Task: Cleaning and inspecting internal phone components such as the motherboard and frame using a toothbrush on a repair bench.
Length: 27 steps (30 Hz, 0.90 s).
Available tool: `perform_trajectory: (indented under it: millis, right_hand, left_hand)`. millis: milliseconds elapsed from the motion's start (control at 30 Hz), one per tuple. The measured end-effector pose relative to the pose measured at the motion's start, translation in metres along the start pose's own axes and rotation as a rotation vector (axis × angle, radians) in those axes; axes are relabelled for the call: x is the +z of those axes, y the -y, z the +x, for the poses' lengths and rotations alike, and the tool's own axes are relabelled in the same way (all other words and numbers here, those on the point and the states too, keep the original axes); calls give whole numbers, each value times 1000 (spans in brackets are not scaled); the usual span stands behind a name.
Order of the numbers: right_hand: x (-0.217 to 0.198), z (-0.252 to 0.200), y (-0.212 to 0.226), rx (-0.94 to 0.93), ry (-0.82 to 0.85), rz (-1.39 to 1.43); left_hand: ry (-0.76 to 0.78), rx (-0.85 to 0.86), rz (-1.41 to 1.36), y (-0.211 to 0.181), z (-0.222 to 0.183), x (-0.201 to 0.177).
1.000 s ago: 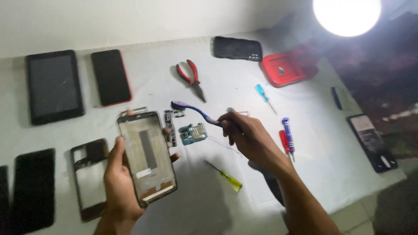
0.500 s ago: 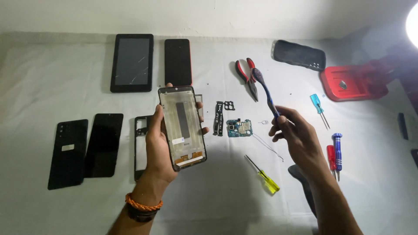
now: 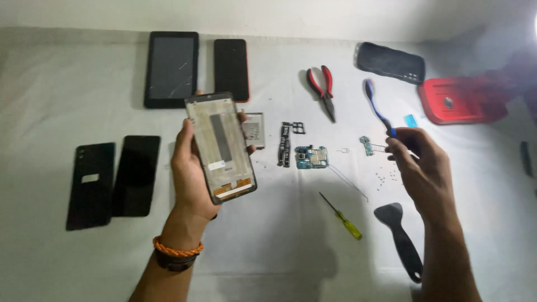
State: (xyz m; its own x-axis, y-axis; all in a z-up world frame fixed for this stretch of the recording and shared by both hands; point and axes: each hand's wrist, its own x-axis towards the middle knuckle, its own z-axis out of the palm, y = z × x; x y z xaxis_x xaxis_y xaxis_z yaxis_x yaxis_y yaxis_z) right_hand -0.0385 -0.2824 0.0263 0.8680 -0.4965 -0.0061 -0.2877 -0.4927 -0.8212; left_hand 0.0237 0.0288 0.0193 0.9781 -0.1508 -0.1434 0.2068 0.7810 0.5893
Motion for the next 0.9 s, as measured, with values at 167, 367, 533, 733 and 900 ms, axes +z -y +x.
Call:
perform_trajectory:
  millis: [167, 367, 533, 733, 900]
  right_hand:
    - [17, -11, -3, -123, 130, -164]
    - [21, 3, -14, -136, 100, -315]
    - [14, 49, -54, -200, -65, -406]
    - [40, 113, -89, -140, -71, -431]
    - [61, 128, -78, -59, -24, -441]
  left_hand:
    - [-23, 63, -17, -25, 4, -12]
    - [-51, 137, -9, -35, 5, -16]
    - [-34, 111, 41, -28, 4, -11]
    - [30, 43, 31, -14, 2, -7]
    - [-88, -12, 208, 2, -1, 8]
